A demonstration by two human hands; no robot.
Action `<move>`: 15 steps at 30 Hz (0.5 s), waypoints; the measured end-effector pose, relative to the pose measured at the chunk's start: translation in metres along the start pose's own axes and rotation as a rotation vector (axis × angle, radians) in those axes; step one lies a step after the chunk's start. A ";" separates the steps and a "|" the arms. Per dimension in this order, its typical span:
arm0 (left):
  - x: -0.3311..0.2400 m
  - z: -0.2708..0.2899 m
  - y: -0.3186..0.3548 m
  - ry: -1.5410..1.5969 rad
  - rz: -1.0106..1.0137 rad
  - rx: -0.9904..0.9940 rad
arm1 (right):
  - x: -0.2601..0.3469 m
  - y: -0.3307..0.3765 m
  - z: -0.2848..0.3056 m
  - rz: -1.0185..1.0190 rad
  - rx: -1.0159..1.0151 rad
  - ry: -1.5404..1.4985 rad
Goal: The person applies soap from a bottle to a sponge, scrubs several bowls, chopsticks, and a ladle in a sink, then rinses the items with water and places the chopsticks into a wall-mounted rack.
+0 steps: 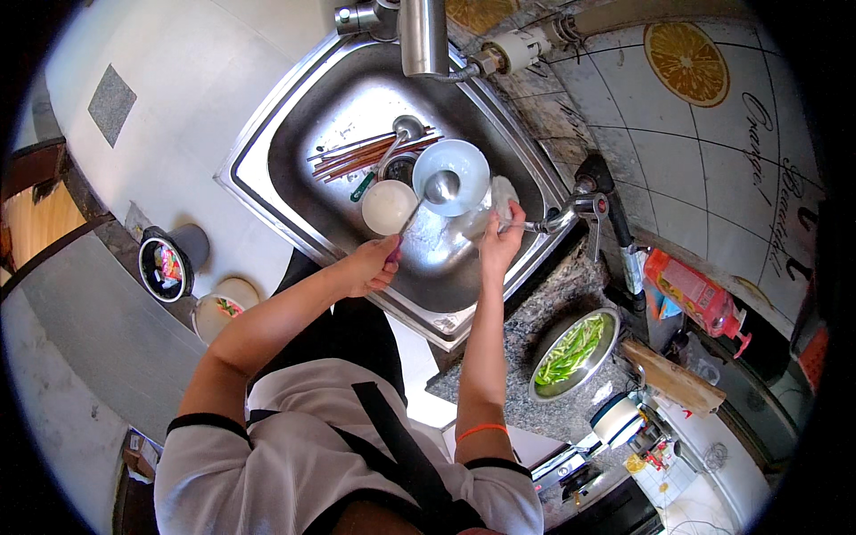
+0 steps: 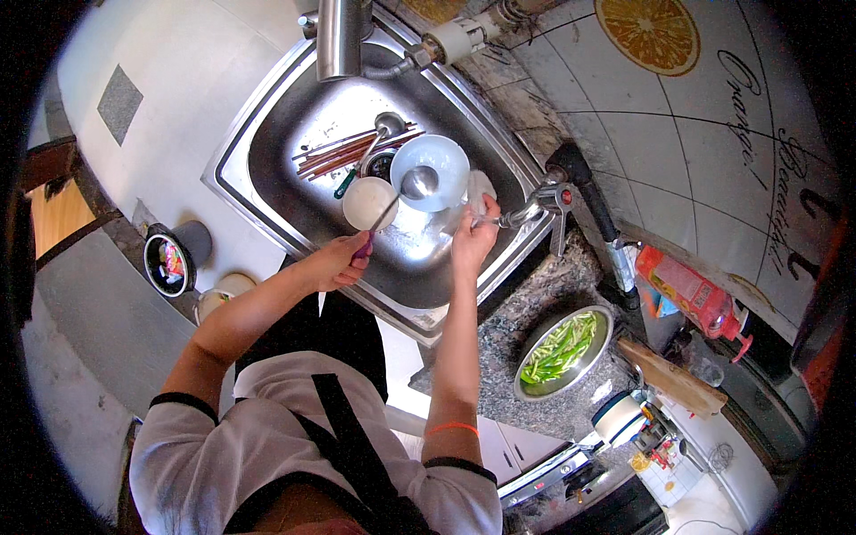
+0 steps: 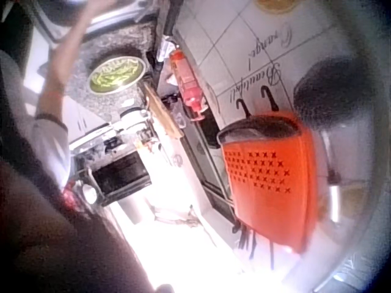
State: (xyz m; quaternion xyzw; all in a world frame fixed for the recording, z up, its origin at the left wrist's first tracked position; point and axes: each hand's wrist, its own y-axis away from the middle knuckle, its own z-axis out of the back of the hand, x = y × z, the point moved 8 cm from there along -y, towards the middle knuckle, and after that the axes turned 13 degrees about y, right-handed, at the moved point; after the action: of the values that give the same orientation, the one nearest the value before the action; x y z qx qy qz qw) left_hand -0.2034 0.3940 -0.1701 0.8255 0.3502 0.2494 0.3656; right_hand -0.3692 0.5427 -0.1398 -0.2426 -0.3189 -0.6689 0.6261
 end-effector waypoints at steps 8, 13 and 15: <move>0.022 -0.042 0.012 -0.010 0.160 0.148 | 0.088 0.006 -0.034 0.740 0.168 0.763; 0.017 -0.052 0.031 -0.115 0.112 0.243 | 0.038 -0.024 -0.048 0.459 0.360 0.554; 0.016 -0.057 0.031 -0.066 0.144 0.272 | 0.012 -0.036 -0.036 0.305 0.132 0.333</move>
State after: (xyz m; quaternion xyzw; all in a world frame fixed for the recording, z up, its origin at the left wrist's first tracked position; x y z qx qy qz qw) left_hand -0.2189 0.4157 -0.1089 0.8982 0.3085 0.1980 0.2428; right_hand -0.4031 0.5083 -0.1599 -0.1330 -0.2141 -0.5752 0.7782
